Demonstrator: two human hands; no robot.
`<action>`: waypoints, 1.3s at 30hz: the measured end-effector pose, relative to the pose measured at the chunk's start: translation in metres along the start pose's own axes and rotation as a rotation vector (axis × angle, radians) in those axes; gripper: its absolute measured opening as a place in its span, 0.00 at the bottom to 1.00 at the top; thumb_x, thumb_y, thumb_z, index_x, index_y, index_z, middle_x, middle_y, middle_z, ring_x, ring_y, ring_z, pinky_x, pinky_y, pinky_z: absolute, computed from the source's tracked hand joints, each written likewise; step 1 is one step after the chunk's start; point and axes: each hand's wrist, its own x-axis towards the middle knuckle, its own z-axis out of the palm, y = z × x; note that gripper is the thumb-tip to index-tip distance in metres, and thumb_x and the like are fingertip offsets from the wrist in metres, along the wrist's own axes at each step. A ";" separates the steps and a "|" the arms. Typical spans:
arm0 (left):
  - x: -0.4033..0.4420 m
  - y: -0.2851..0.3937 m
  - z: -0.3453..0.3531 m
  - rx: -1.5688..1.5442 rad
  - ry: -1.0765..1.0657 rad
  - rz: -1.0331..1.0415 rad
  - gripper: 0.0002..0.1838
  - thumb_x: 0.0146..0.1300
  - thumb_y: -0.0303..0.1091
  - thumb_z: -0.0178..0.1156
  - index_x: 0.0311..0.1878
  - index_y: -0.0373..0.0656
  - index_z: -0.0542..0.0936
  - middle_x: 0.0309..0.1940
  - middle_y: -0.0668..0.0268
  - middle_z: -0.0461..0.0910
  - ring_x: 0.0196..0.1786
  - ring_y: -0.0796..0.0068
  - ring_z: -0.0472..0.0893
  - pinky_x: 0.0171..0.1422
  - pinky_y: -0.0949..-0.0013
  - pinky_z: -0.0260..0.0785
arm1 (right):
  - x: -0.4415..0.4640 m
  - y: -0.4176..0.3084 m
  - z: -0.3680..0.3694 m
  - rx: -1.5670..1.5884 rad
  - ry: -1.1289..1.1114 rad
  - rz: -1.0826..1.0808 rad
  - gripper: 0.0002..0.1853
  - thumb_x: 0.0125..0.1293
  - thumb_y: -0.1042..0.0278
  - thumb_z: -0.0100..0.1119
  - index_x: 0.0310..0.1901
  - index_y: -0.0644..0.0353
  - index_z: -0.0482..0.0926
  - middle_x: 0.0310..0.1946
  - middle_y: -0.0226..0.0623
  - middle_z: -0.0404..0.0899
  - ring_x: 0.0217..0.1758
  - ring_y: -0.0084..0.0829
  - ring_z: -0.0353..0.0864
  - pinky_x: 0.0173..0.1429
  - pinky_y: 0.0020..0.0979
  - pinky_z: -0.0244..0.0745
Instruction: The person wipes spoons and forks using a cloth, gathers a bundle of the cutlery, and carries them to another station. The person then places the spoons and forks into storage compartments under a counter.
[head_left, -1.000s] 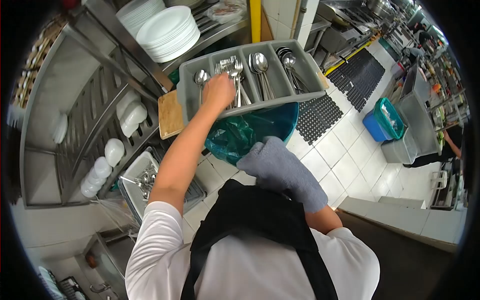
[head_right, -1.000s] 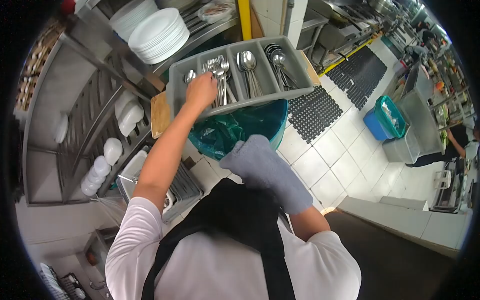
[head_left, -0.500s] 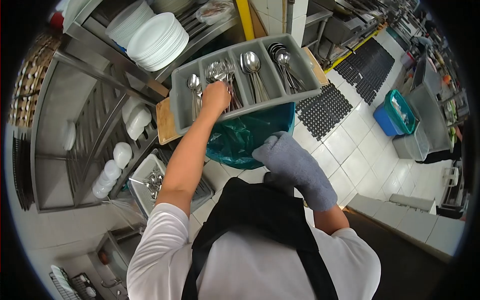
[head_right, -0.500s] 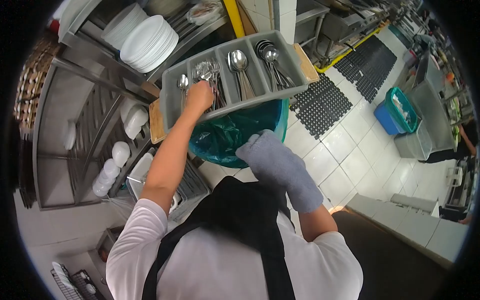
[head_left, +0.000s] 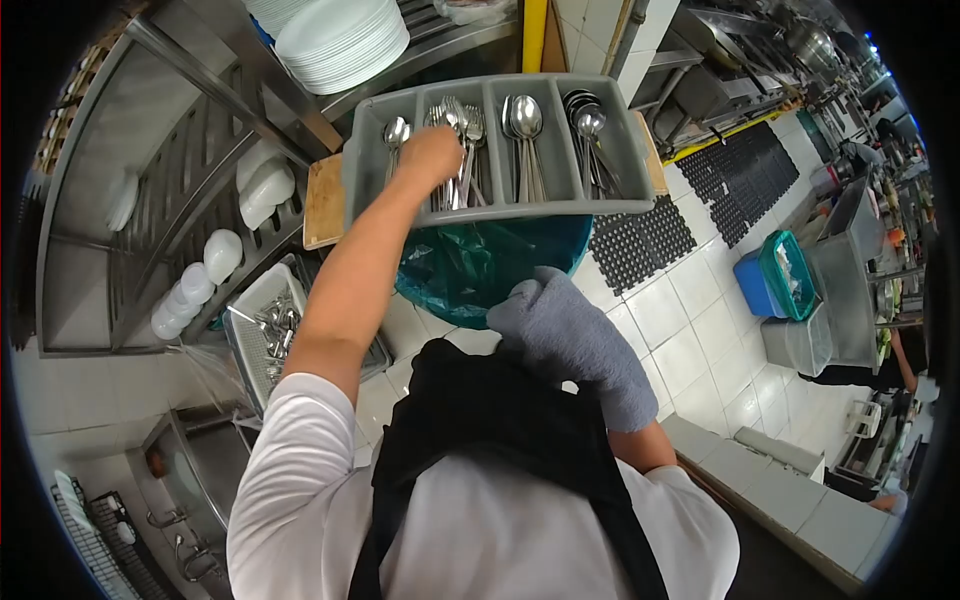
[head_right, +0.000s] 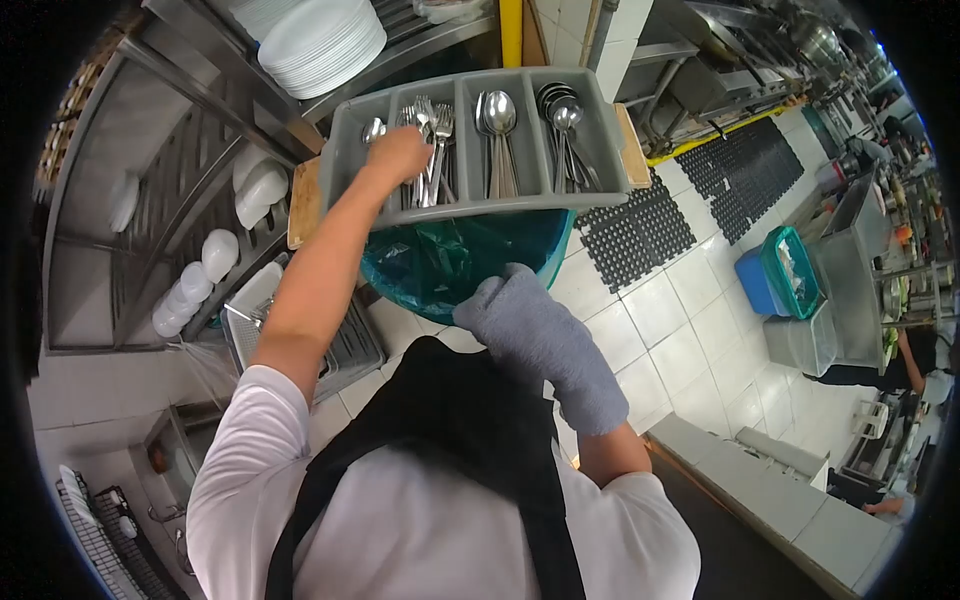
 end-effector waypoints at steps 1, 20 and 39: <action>-0.002 0.000 0.007 -0.005 0.034 -0.010 0.13 0.60 0.35 0.61 0.39 0.35 0.86 0.42 0.44 0.84 0.46 0.45 0.84 0.53 0.49 0.76 | -0.001 0.002 -0.001 -0.001 0.005 0.006 0.15 0.49 0.69 0.65 0.40 0.56 0.78 0.37 0.42 0.79 0.47 0.47 0.79 0.61 0.42 0.71; -0.168 -0.021 0.014 -0.678 0.307 -0.040 0.14 0.67 0.31 0.62 0.54 0.39 0.80 0.39 0.61 0.85 0.34 0.75 0.83 0.41 0.70 0.75 | 0.007 -0.018 -0.061 0.130 -0.041 0.667 0.17 0.48 0.68 0.67 0.41 0.61 0.76 0.42 0.47 0.78 0.54 0.42 0.79 0.61 0.45 0.71; -0.347 -0.147 0.117 -0.592 0.324 -0.422 0.17 0.62 0.32 0.65 0.53 0.39 0.79 0.41 0.56 0.83 0.30 0.59 0.83 0.39 0.60 0.76 | 0.075 -0.052 -0.023 -0.104 0.059 0.392 0.27 0.38 0.63 0.74 0.43 0.62 0.77 0.41 0.47 0.77 0.53 0.45 0.78 0.59 0.45 0.71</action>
